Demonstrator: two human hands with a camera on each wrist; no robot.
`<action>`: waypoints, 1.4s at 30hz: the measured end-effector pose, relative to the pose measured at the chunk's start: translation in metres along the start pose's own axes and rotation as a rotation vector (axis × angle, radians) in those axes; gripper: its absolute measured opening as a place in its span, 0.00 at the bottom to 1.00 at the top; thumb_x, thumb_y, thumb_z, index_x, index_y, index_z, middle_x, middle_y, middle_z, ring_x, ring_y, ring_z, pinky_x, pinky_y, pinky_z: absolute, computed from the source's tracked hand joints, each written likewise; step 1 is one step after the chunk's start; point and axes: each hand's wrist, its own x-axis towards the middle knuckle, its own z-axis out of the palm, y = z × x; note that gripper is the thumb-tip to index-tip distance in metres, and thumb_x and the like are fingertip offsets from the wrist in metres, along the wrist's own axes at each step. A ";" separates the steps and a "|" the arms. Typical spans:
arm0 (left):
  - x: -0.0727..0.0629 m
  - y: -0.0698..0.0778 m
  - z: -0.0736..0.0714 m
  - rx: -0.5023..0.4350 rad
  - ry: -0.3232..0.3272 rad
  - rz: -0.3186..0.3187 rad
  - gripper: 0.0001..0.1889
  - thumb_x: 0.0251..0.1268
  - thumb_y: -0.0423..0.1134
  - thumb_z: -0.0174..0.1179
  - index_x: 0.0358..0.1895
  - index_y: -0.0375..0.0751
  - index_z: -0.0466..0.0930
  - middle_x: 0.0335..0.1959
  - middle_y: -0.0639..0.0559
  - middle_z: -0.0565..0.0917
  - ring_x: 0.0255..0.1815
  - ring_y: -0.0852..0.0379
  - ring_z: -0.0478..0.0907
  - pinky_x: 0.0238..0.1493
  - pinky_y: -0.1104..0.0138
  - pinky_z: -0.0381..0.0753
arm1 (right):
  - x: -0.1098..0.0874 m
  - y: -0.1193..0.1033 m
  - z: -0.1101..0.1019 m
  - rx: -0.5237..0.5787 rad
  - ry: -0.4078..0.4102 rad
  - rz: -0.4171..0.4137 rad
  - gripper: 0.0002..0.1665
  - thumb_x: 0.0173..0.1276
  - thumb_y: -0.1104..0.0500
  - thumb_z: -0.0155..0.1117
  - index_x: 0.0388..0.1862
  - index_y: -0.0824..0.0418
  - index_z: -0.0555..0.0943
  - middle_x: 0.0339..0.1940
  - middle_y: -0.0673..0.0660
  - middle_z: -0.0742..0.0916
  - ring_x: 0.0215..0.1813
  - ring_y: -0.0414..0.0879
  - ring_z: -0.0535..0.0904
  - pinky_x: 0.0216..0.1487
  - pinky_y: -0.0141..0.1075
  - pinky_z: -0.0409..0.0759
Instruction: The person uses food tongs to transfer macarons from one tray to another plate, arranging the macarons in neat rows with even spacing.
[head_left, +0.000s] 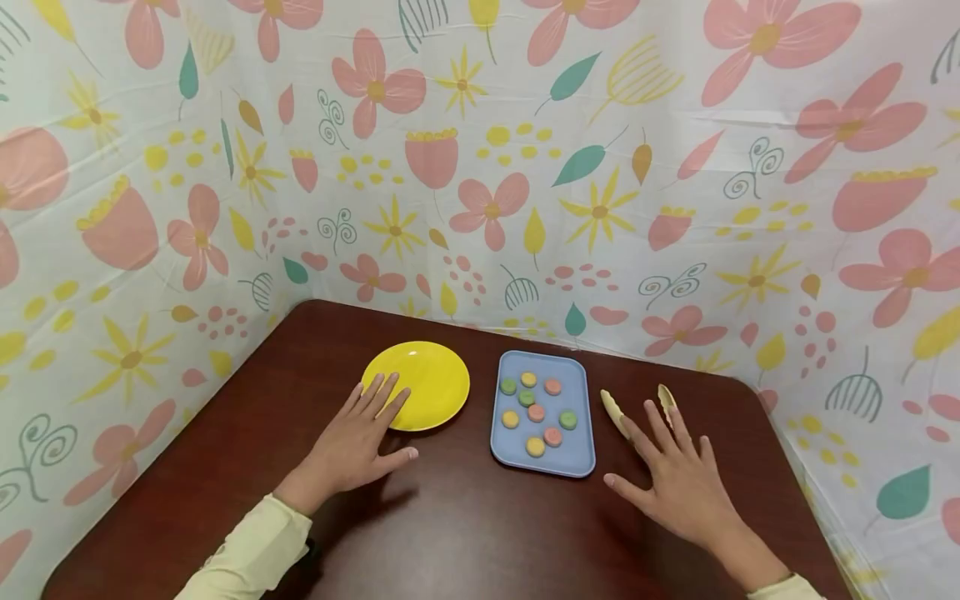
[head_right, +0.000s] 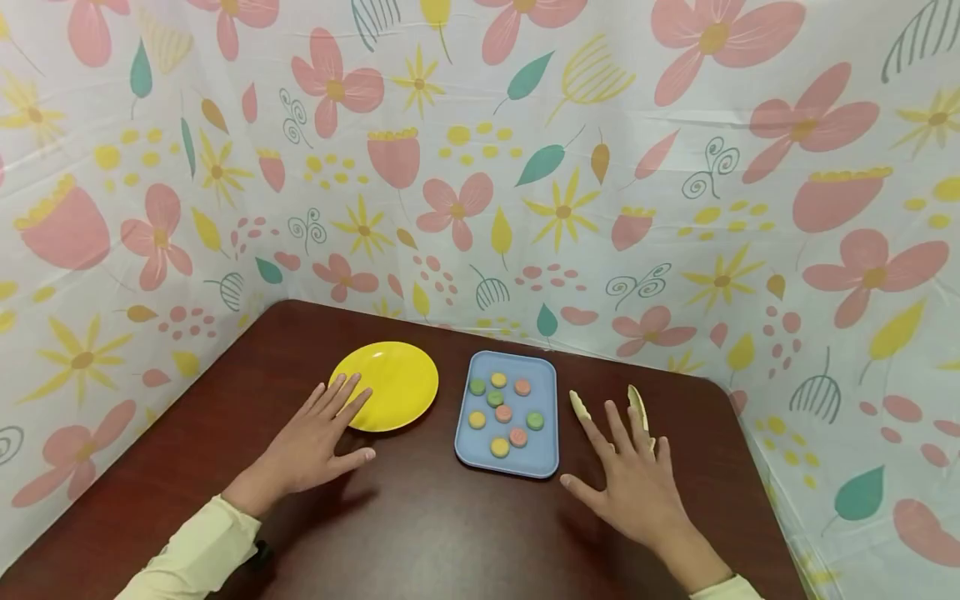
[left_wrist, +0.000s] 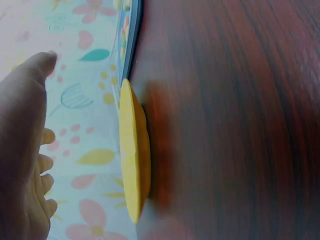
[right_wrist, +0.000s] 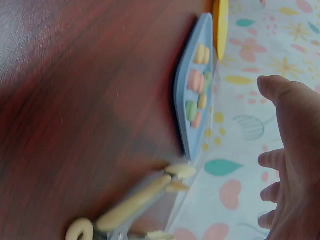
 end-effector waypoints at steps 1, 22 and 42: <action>0.000 -0.002 -0.001 -0.022 -0.005 -0.012 0.50 0.68 0.74 0.51 0.83 0.45 0.53 0.85 0.43 0.47 0.85 0.42 0.43 0.80 0.44 0.47 | -0.001 0.003 -0.003 -0.001 -0.002 0.006 0.56 0.66 0.24 0.59 0.85 0.48 0.56 0.86 0.61 0.48 0.85 0.65 0.38 0.63 0.80 0.53; 0.010 -0.054 0.033 -0.718 -0.012 -0.435 0.59 0.66 0.65 0.63 0.85 0.46 0.32 0.85 0.42 0.37 0.84 0.38 0.39 0.75 0.34 0.51 | -0.026 0.056 0.008 0.266 -0.106 0.245 0.57 0.72 0.31 0.60 0.81 0.68 0.55 0.80 0.79 0.52 0.79 0.78 0.45 0.59 0.78 0.60; 0.018 -0.056 0.061 -0.849 -0.017 -0.561 0.67 0.59 0.68 0.68 0.84 0.45 0.27 0.85 0.42 0.38 0.84 0.40 0.41 0.77 0.39 0.53 | -0.022 0.069 0.034 0.228 -0.112 0.426 0.69 0.66 0.21 0.56 0.78 0.77 0.55 0.67 0.85 0.68 0.62 0.84 0.65 0.56 0.75 0.67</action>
